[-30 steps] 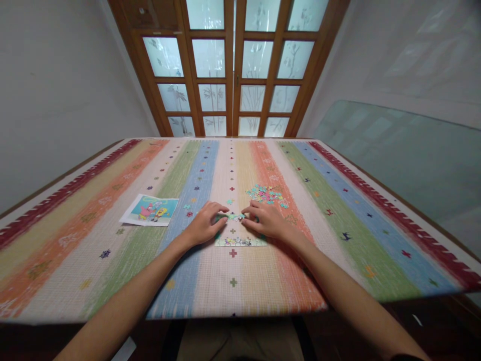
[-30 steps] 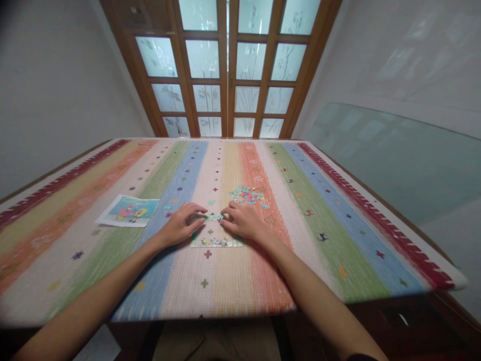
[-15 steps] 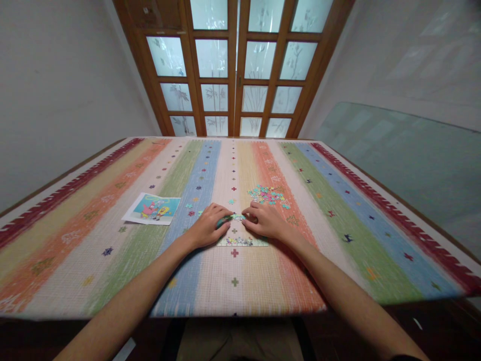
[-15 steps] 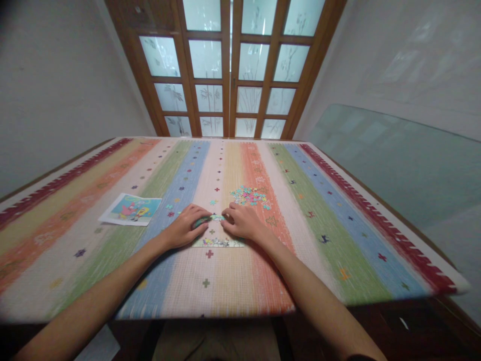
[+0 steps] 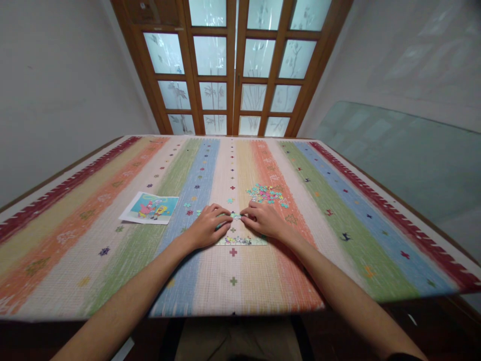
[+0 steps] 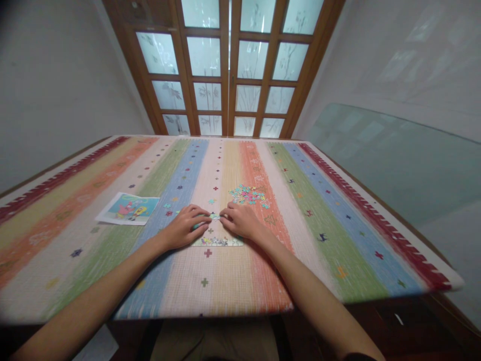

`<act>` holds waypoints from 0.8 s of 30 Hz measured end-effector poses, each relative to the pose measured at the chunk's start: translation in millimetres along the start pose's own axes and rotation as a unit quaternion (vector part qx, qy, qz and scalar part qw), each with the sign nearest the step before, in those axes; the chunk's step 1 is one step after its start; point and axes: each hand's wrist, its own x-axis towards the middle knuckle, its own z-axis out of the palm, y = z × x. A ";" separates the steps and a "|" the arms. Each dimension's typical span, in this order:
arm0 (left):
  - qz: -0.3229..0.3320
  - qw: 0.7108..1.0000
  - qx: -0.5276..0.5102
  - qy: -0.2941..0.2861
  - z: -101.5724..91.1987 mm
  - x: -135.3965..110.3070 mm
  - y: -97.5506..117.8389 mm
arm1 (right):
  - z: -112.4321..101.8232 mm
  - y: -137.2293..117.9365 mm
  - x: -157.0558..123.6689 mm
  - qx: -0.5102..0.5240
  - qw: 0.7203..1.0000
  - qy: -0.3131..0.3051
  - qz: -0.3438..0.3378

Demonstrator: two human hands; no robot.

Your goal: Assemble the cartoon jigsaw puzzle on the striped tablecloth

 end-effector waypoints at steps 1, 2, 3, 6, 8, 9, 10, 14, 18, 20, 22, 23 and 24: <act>-0.001 1.000 0.000 0.000 0.0 0.1 0.1 | 0.5 0.5 0.1 0.000 1.000 0.001 -0.001; -0.002 1.000 -0.001 0.000 -0.1 0.1 0.3 | 1.1 1.0 0.1 0.000 1.000 0.003 -0.002; -0.003 1.000 -0.003 0.000 -0.2 0.2 0.4 | 1.6 1.5 0.2 0.001 1.000 0.006 -0.001; -0.004 1.000 0.000 -0.003 -0.4 0.3 1.0 | 3.0 1.4 0.6 0.002 1.000 0.010 0.001; -0.002 1.000 0.009 -0.005 -0.4 0.5 1.1 | 3.5 0.1 1.1 0.003 1.000 0.011 0.005; -0.001 1.000 0.013 -0.006 -0.4 0.7 1.1 | 3.6 -0.7 1.4 0.003 1.000 0.010 0.008; 0.000 1.000 0.016 -0.006 -0.3 0.9 1.0 | 3.7 -1.7 1.7 0.004 1.000 0.010 0.012; -0.001 1.000 0.007 -0.004 -0.2 1.4 1.2 | 4.0 -3.7 2.5 0.011 1.000 0.012 0.021; -0.005 1.000 -0.003 -0.003 -1.1 1.3 1.9 | 4.1 -2.1 2.0 0.019 0.999 0.033 0.015; -0.006 1.000 -0.004 -0.005 -1.3 1.2 2.0 | 4.1 -1.2 1.3 0.024 0.999 0.038 0.003; -0.005 1.000 -0.007 -0.004 -1.0 1.1 1.7 | 4.3 -0.8 0.6 0.024 0.999 0.035 -0.008; -0.004 1.000 -0.008 -0.004 -0.8 1.1 1.5 | 4.5 -0.8 0.4 0.024 0.999 0.030 -0.010; -0.003 1.000 -0.008 -0.002 -0.6 1.2 1.3 | 4.6 -0.9 0.1 0.024 0.999 0.025 -0.012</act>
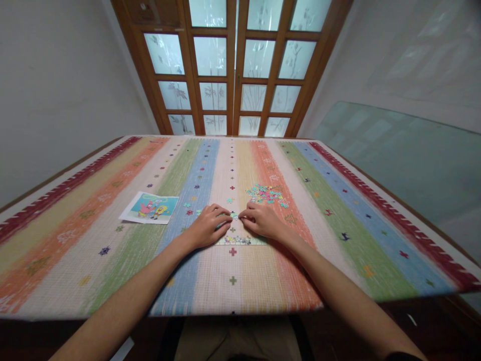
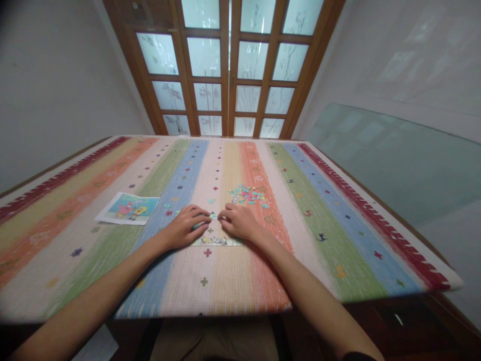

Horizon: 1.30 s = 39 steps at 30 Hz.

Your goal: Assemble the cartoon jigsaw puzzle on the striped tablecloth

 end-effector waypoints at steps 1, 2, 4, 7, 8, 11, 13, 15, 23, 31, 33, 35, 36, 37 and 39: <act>0.001 1.000 0.000 0.001 0.2 0.0 -0.3 | 0.2 -0.1 -0.2 0.001 1.000 -0.005 -0.001; 0.003 1.000 0.001 0.002 0.3 0.0 -0.5 | 0.3 -0.3 -0.3 0.002 1.000 -0.010 -0.001; 0.006 1.000 0.006 0.002 0.5 -0.2 -0.8 | 0.7 -0.4 -0.4 0.004 1.000 -0.015 -0.002; 0.013 1.000 0.015 0.006 0.8 -0.6 -0.8 | 1.4 -0.2 -0.4 0.009 1.000 -0.017 -0.003; 0.016 1.000 0.016 0.007 1.0 -0.7 -0.8 | 1.7 0.0 -0.4 0.012 1.000 -0.018 -0.004; 0.017 1.000 0.015 0.009 1.6 -0.8 -0.5 | 1.7 0.4 -0.4 0.014 1.000 -0.015 -0.005; 0.014 1.000 0.015 0.010 1.1 -0.5 -0.8 | 0.9 1.0 -0.5 0.011 1.000 -0.004 -0.002; 0.009 1.000 0.020 0.012 -1.0 -0.2 -2.2 | -0.5 2.5 -1.0 0.009 1.000 0.011 0.003; -0.031 0.988 0.149 0.025 -29.1 -9.0 -32.8 | -3.4 19.3 -5.2 0.008 0.996 0.081 0.033; -0.094 0.980 0.171 -0.032 -58.9 -25.2 -58.4 | -6.0 30.8 -9.0 0.017 0.995 0.088 0.045; -0.098 0.980 0.167 -0.037 -61.2 -26.1 -59.9 | -5.9 32.6 -9.4 0.015 0.995 0.093 0.046; -0.097 0.981 0.162 -0.039 -61.8 -26.1 -60.5 | -5.7 34.0 -9.7 0.014 0.994 0.099 0.046; -0.096 0.982 0.158 -0.041 -61.7 -25.9 -60.6 | -5.8 34.6 -9.8 0.014 0.994 0.101 0.046; -0.095 0.983 0.153 -0.042 -61.4 -25.6 -60.7 | -6.0 35.0 -9.9 0.015 0.994 0.102 0.045; -0.097 0.984 0.144 -0.041 -60.5 -24.9 -60.9 | -6.8 35.6 -10.1 0.014 0.994 0.102 0.046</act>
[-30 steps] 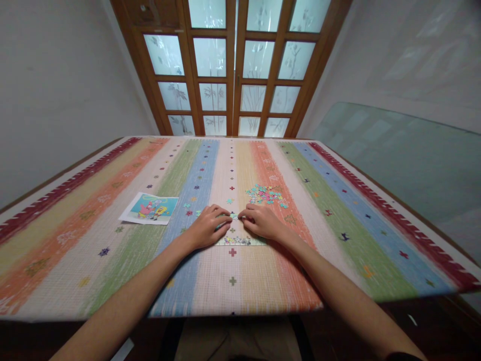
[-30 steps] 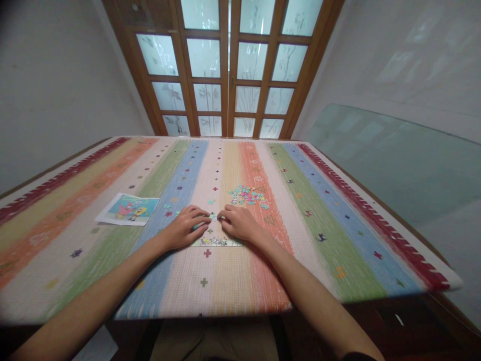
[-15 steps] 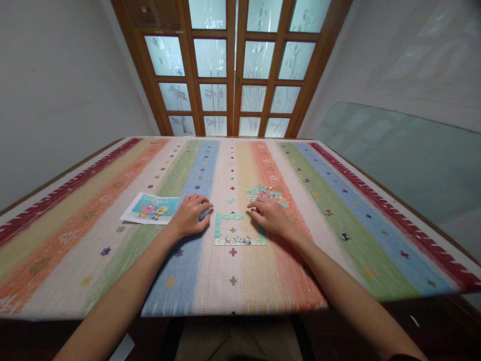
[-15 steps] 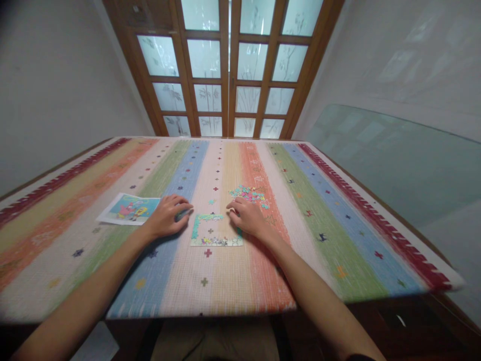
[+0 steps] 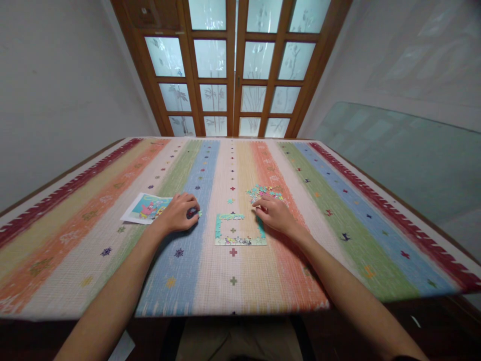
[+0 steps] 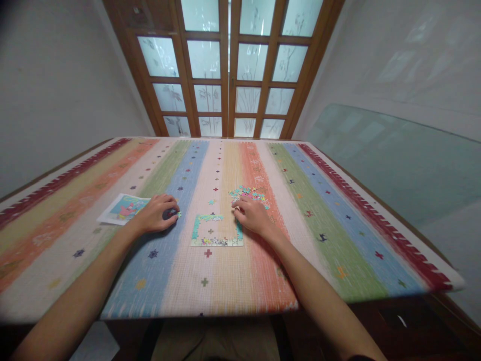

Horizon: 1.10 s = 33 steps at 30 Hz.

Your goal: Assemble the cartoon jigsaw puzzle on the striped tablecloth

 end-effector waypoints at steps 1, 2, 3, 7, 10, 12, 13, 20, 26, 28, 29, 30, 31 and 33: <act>-0.003 1.000 -0.004 0.000 0.6 0.4 0.1 | -0.6 0.2 0.1 -0.001 1.000 -0.001 0.001; -0.008 1.000 -0.008 0.000 1.4 0.7 0.1 | -1.2 0.3 0.1 -0.002 1.000 -0.001 0.002; -0.012 1.000 -0.012 -0.001 2.2 1.0 0.1 | -1.7 0.5 0.2 -0.003 1.000 0.000 0.003; -0.025 0.999 -0.036 -0.005 6.3 2.0 0.0 | -2.5 1.5 0.8 -0.003 1.000 0.012 0.008; -0.028 0.999 -0.044 -0.003 9.7 2.8 1.0 | -2.5 2.5 1.3 -0.006 1.000 0.017 0.010; -0.024 0.999 -0.040 0.001 12.4 3.4 3.0 | -2.9 2.8 1.5 -0.007 1.000 0.016 0.010; -0.021 0.999 -0.036 0.003 13.8 3.8 4.3 | -3.2 2.7 1.6 -0.007 1.000 0.014 0.010; -0.020 0.999 0.002 0.035 20.0 5.2 9.2 | -4.2 0.2 1.6 -0.012 1.000 -0.003 0.019; -0.029 0.999 0.001 0.035 18.8 3.1 4.8 | -3.4 0.2 1.9 -0.014 1.000 -0.004 0.022; -0.031 0.999 -0.004 0.032 18.2 2.8 5.8 | -3.6 0.5 1.8 -0.014 1.000 -0.006 0.019; -0.031 0.999 -0.007 0.030 17.8 2.8 6.7 | -3.7 0.7 1.8 -0.013 1.000 -0.007 0.017; -0.030 0.999 -0.009 0.027 17.4 2.8 7.8 | -3.7 0.9 1.7 -0.012 1.000 -0.007 0.015; -0.031 0.999 -0.010 0.025 17.0 2.8 8.8 | -3.7 1.1 1.7 -0.010 1.000 -0.007 0.013; -0.034 0.999 -0.011 0.024 16.5 3.0 10.5 | -3.6 1.4 1.7 -0.007 1.000 -0.006 0.011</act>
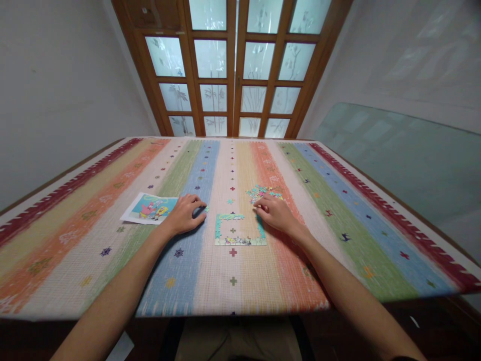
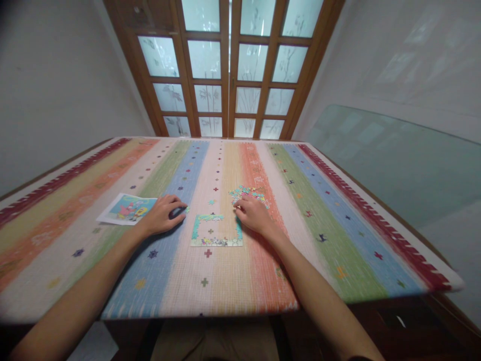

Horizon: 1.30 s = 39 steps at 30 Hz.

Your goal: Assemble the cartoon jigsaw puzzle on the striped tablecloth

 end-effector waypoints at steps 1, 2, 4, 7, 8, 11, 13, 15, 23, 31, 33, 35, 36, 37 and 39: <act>-0.003 1.000 -0.002 0.001 0.1 0.2 0.6 | 0.1 0.2 0.1 0.001 1.000 0.000 -0.001; -0.006 1.000 -0.004 0.002 0.4 0.4 1.1 | 0.2 0.4 0.1 0.001 1.000 0.000 -0.001; -0.010 1.000 -0.012 0.004 1.6 1.0 1.9 | 0.4 0.7 0.3 0.002 1.000 -0.001 -0.002; -0.015 1.000 -0.026 0.003 4.4 2.3 3.8 | 0.3 0.7 0.4 0.002 1.000 -0.002 -0.003; -0.018 0.999 -0.031 0.002 5.4 2.8 4.6 | 0.1 0.6 0.4 0.002 1.000 -0.002 -0.003; -0.033 0.998 -0.044 0.004 8.0 4.3 6.8 | -0.2 0.0 0.2 0.003 1.000 -0.003 -0.005; -0.044 0.997 -0.055 0.011 8.9 4.9 7.6 | -0.5 -0.5 0.2 0.003 1.000 -0.005 -0.004; -0.052 0.996 -0.068 0.020 9.0 5.2 7.9 | -0.8 -0.9 0.2 0.002 1.000 -0.005 -0.002; -0.058 0.991 -0.117 0.024 5.2 5.4 11.8 | 0.1 -2.5 0.4 0.003 1.000 -0.010 -0.011; -0.081 0.976 -0.197 0.045 3.4 6.9 19.8 | 0.0 -7.9 0.9 0.017 0.999 -0.020 -0.025; -0.088 0.969 -0.225 0.053 2.7 8.4 23.9 | 0.6 -12.9 1.0 0.028 0.999 -0.017 -0.024; -0.095 0.959 -0.260 0.058 2.3 10.4 30.2 | 2.3 -20.0 1.3 0.039 0.999 -0.009 -0.030; -0.097 0.953 -0.281 0.059 2.5 11.3 34.3 | 3.5 -24.1 1.4 0.044 0.998 -0.005 -0.039; -0.099 0.946 -0.302 0.062 3.1 12.2 39.0 | 5.0 -28.2 1.6 0.051 0.997 -0.003 -0.051; -0.096 0.931 -0.349 0.050 5.5 13.4 49.4 | 8.4 -35.6 2.0 0.063 0.995 0.002 -0.073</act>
